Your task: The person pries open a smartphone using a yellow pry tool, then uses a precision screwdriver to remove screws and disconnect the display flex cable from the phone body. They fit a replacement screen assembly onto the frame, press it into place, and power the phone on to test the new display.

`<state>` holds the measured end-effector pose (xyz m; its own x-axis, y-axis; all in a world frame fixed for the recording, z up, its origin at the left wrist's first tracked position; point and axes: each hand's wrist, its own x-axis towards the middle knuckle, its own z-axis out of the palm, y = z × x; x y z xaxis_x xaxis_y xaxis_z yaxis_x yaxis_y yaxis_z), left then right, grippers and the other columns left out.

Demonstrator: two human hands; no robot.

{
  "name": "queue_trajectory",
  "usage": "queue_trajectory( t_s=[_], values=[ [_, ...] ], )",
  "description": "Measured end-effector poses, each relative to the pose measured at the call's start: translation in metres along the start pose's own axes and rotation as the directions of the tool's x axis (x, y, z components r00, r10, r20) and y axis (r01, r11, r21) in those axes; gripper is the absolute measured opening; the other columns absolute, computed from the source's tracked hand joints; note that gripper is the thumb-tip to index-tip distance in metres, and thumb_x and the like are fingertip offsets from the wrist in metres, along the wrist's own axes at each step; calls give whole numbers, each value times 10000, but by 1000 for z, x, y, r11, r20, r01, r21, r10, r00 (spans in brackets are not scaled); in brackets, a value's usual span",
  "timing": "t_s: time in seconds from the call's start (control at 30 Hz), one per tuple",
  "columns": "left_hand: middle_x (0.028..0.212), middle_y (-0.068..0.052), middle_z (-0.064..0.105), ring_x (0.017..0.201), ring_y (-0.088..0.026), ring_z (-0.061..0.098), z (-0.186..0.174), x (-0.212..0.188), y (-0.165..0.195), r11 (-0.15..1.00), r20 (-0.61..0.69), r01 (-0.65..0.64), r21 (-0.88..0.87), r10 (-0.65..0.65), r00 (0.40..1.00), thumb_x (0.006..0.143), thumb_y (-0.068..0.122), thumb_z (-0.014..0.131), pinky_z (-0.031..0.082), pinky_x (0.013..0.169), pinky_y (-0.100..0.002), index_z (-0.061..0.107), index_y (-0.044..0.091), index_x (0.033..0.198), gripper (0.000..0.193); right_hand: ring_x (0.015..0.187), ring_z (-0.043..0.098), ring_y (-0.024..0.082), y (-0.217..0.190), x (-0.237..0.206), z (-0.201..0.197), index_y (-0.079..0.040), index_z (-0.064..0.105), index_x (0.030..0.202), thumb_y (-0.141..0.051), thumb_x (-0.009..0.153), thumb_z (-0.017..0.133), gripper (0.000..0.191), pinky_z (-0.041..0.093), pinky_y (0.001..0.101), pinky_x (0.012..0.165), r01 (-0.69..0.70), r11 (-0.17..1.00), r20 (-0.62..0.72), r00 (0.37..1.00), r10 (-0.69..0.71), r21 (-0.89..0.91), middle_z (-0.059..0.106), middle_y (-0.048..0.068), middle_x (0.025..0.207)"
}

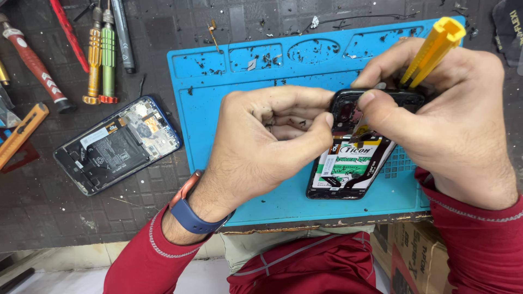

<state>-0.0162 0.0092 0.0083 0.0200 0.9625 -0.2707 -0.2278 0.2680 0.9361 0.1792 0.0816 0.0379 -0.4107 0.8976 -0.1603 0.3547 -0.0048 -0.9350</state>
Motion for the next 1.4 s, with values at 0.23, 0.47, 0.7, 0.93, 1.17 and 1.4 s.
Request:
queue_trajectory(
  t_s=[0.23, 0.47, 0.7, 0.93, 1.17, 1.4],
  values=[
    [951, -93, 795, 830, -65, 736, -2, 2, -2, 999, 21, 13, 30, -14, 1000, 896, 55, 772, 647, 750, -228, 759, -50, 1099, 229, 828, 630, 71, 1, 0, 0, 25, 681, 986, -26, 870, 701, 129, 515, 210, 772, 1, 1000, 8, 1000, -1, -6, 688, 32, 920],
    [936, -71, 785, 823, -52, 725, -1, 0, -2, 1000, 38, 7, -14, -7, 999, 912, 52, 765, 637, 739, -224, 755, -52, 1075, 193, 822, 630, 72, -2, -3, -4, 18, 679, 988, -20, 880, 687, 114, 517, 211, 779, -3, 1000, 45, 999, 1, 24, 691, 30, 912],
    [894, -53, 755, 800, -41, 692, -2, -4, -2, 999, 69, -35, 27, 33, 997, 906, 27, 783, 621, 719, -225, 737, -53, 1000, 132, 774, 618, 83, -1, -4, -3, 36, 684, 988, 7, 880, 711, 116, 495, 226, 749, 26, 1000, 78, 997, -25, -16, 682, 58, 876],
    [929, -54, 781, 835, -52, 734, -7, -1, 3, 998, 90, 3, 66, -9, 996, 909, 45, 760, 652, 764, -230, 754, -38, 1043, 158, 775, 619, 77, -3, -2, -4, 25, 676, 955, -5, 860, 703, 103, 499, 211, 716, -5, 1000, 80, 997, 5, 11, 677, 37, 864],
    [979, -89, 780, 862, -75, 743, -3, 2, 1, 996, 65, -44, -74, 49, 997, 940, 8, 734, 660, 768, -236, 743, -48, 1079, 150, 778, 615, 86, -2, -4, -4, 30, 686, 973, 9, 885, 711, 94, 488, 222, 734, 36, 999, 79, 996, -35, -8, 672, 44, 887],
    [940, -92, 775, 828, -69, 725, -2, 2, -5, 997, 20, -76, -21, 76, 997, 918, -14, 757, 630, 676, -212, 751, -58, 1042, 131, 795, 615, 82, -2, -4, -2, 28, 685, 972, 1, 874, 715, 106, 489, 217, 726, 27, 1000, 77, 997, -27, 4, 673, 40, 889]
  ],
)
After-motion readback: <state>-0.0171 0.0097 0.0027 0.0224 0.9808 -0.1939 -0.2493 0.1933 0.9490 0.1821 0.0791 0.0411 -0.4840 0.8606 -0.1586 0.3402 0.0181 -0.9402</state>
